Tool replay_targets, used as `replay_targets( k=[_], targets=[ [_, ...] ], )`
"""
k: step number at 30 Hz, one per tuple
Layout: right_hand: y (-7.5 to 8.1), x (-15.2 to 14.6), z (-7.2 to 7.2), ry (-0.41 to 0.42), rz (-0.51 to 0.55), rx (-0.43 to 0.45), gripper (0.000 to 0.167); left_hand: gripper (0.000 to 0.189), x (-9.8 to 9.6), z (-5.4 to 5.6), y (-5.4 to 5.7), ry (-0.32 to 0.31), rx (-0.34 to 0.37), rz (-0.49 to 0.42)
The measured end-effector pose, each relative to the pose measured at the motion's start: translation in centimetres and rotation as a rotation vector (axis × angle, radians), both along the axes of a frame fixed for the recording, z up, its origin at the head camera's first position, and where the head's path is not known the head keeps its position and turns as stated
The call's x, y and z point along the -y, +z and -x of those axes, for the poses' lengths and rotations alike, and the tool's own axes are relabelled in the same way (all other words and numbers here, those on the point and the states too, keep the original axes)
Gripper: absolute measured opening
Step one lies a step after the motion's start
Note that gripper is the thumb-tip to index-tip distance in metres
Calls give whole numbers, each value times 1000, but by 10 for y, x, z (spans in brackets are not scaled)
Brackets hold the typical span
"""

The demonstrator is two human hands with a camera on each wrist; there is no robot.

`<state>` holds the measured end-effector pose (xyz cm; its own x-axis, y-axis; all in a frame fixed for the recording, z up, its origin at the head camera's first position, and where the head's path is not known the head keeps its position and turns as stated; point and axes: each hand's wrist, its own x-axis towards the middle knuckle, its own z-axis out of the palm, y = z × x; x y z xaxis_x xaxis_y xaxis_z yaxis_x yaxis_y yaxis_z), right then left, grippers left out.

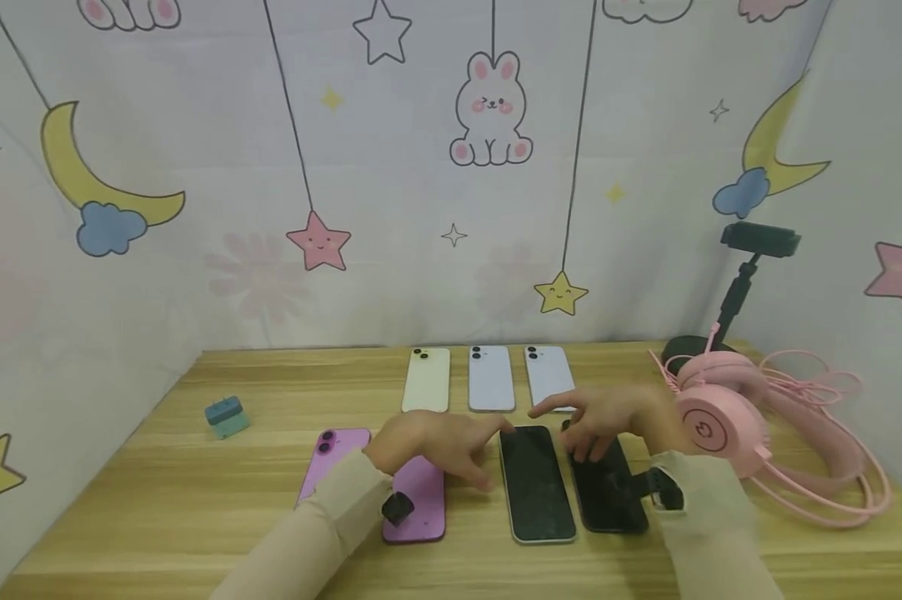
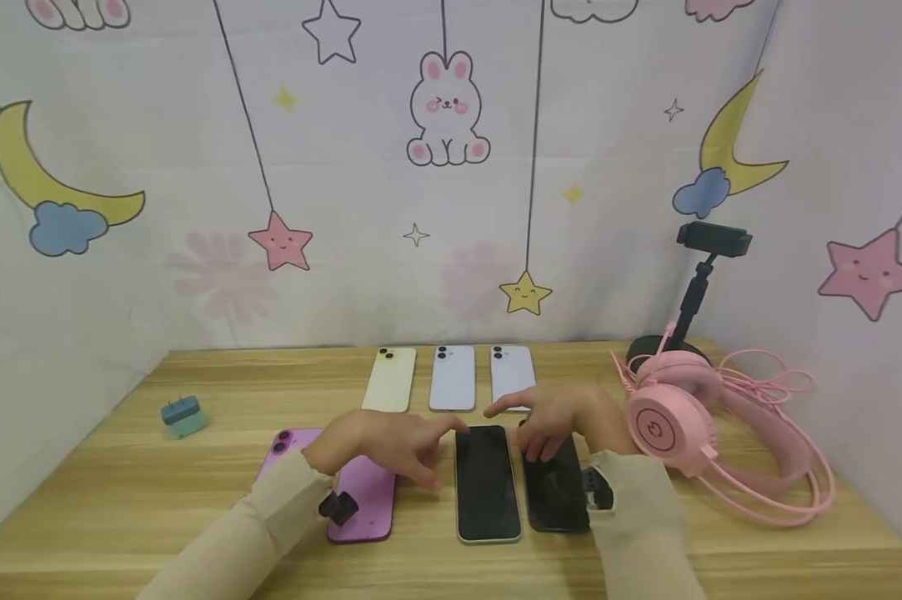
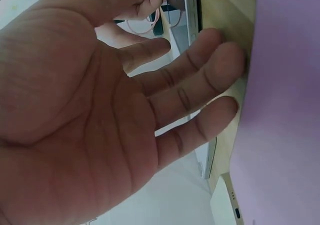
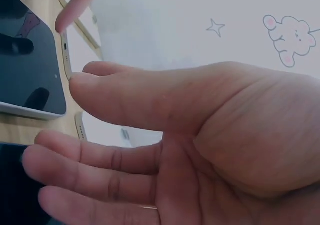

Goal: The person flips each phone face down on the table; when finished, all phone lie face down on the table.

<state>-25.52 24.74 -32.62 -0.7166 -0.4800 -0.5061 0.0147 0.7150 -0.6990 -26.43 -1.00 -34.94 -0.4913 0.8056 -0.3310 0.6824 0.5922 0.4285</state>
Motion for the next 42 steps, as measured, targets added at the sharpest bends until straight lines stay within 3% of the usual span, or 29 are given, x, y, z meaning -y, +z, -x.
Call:
replay_targets(
  k=[9,12,18,25,32,42],
  targets=[
    [-5,10,3,-16,11,77,63,79,-7,0,-7,-86,-6,-63],
    [-8,15,2,-23,-18,110,65,80,-8,0,-8,-80,-7,-55],
    [-16,26,2,-13,-80,72,58,79,-8,-1,-8,-50,-11,-25],
    [-21,29,4,-3,-22,38,51,81,-7,-2,-6,-11,-62,-4],
    [-21,26,5,-7,24,51,50,86,-9,-4,-7,42,-66,-5],
    [-25,25,7,-39,100,80,43,99,-10,-2,-9,41,-89,-24]
  ],
)
